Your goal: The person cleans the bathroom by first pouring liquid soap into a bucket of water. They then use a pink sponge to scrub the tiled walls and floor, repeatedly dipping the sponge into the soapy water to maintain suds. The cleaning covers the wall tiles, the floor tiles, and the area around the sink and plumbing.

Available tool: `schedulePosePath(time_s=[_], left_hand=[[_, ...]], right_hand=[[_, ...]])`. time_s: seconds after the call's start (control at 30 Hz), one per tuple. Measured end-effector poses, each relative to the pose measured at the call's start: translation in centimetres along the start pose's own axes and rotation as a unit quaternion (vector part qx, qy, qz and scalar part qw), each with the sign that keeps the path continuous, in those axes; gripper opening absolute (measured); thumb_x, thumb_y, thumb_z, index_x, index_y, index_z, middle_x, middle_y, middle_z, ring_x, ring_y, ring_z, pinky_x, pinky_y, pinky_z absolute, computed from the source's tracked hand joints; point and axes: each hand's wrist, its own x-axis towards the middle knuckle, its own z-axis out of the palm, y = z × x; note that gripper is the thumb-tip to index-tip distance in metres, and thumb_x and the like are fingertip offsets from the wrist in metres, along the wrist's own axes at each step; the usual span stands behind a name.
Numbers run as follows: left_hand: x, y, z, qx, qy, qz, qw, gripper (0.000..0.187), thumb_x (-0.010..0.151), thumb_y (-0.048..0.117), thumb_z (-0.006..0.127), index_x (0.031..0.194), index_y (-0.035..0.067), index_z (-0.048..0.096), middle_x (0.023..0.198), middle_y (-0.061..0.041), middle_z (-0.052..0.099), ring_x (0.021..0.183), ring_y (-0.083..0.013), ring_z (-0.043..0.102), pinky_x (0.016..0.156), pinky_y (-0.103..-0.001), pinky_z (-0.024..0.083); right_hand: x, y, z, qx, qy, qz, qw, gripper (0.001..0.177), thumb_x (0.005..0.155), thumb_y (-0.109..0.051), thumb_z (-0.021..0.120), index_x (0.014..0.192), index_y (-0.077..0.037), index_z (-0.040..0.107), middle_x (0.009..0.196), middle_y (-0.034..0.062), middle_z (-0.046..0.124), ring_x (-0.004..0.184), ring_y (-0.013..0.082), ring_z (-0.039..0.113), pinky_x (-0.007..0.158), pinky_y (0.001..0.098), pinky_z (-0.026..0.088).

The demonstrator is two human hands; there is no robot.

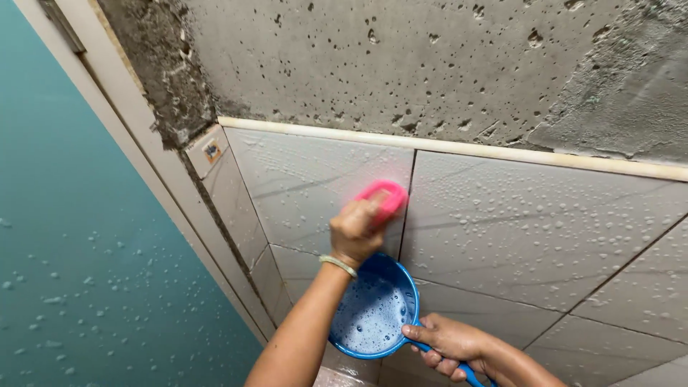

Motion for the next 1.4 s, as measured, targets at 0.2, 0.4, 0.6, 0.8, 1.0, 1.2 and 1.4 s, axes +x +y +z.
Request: schedulePosePath(time_s=[0.2,0.4,0.6,0.8,1.0,1.2,1.4], left_hand=[[-1.8,-7.9,-2.5,0.056,0.267,-0.397,0.876,0.055,0.092,0.04,0.079,0.13,0.006,0.058,0.115,-0.019,0.074,0.102,-0.0376,0.072,0.088,-0.046,0.056],[-4.6,0.1,2.1,0.007,0.197,-0.352,0.915,0.059,0.093,0.043,0.074,0.137,0.009,0.054,0.12,-0.019,0.073,0.107,-0.0369,0.073,0.089,-0.046,0.058],[-9.7,7.0,1.2,-0.056,-0.22,-0.139,0.964,0.06,0.085,0.048,0.08,0.127,0.011,0.061,0.093,-0.02,0.072,0.084,-0.0412,0.071,0.073,-0.05,0.057],[-16.9,10.4,-1.0,-0.106,-0.594,-0.149,0.784,0.048,0.07,0.04,0.086,0.103,0.009,0.068,0.082,-0.02,0.071,0.081,-0.042,0.069,0.07,-0.052,0.053],[-7.9,13.3,2.5,-0.14,-0.477,-0.083,0.863,0.027,0.084,0.025,0.084,0.093,0.01,0.063,0.087,-0.017,0.071,0.083,-0.0407,0.068,0.07,-0.049,0.053],[3.6,17.8,8.5,-0.035,-0.064,0.152,0.986,0.045,0.093,0.01,0.071,0.136,0.013,0.059,0.093,-0.007,0.064,0.077,-0.0258,0.064,0.064,-0.041,0.052],[-10.4,19.9,9.5,-0.052,-0.367,0.24,0.897,0.053,0.086,0.016,0.059,0.137,0.029,0.06,0.081,0.001,0.057,0.077,-0.0195,0.063,0.05,-0.034,0.049]], right_hand=[[-0.3,4.1,-1.2,0.033,0.036,0.005,0.999,0.044,0.102,-0.052,0.058,0.095,-0.01,0.051,0.058,-0.0012,0.044,0.037,0.0039,0.031,0.031,0.0238,0.025],[0.1,5.9,-3.0,0.032,0.034,0.012,0.999,0.043,0.1,-0.051,0.062,0.091,-0.012,0.046,0.058,-0.0018,0.042,0.037,0.005,0.033,0.03,0.0257,0.027],[0.4,6.7,-3.5,0.032,0.024,0.004,0.999,0.042,0.1,-0.051,0.059,0.091,-0.01,0.05,0.057,-0.0027,0.041,0.036,0.0041,0.03,0.03,0.0249,0.026],[-3.1,8.3,-4.5,-0.043,0.016,-0.014,0.999,0.037,0.099,-0.049,0.058,0.092,-0.014,0.047,0.059,-0.0021,0.044,0.038,0.0042,0.032,0.031,0.0249,0.027],[-6.5,10.6,-7.2,0.022,0.038,0.016,0.999,0.038,0.1,-0.048,0.061,0.092,-0.014,0.048,0.06,-0.0033,0.041,0.039,0.0034,0.03,0.032,0.0228,0.025],[-7.7,13.1,-9.8,0.059,0.028,0.017,0.998,0.036,0.099,-0.046,0.063,0.092,-0.013,0.05,0.058,-0.0033,0.041,0.038,0.0031,0.027,0.032,0.0221,0.021],[-7.3,15.7,-12.0,0.073,0.009,0.01,0.997,0.037,0.102,-0.044,0.06,0.091,-0.01,0.049,0.058,-0.0027,0.041,0.038,0.0036,0.03,0.031,0.0248,0.024]])
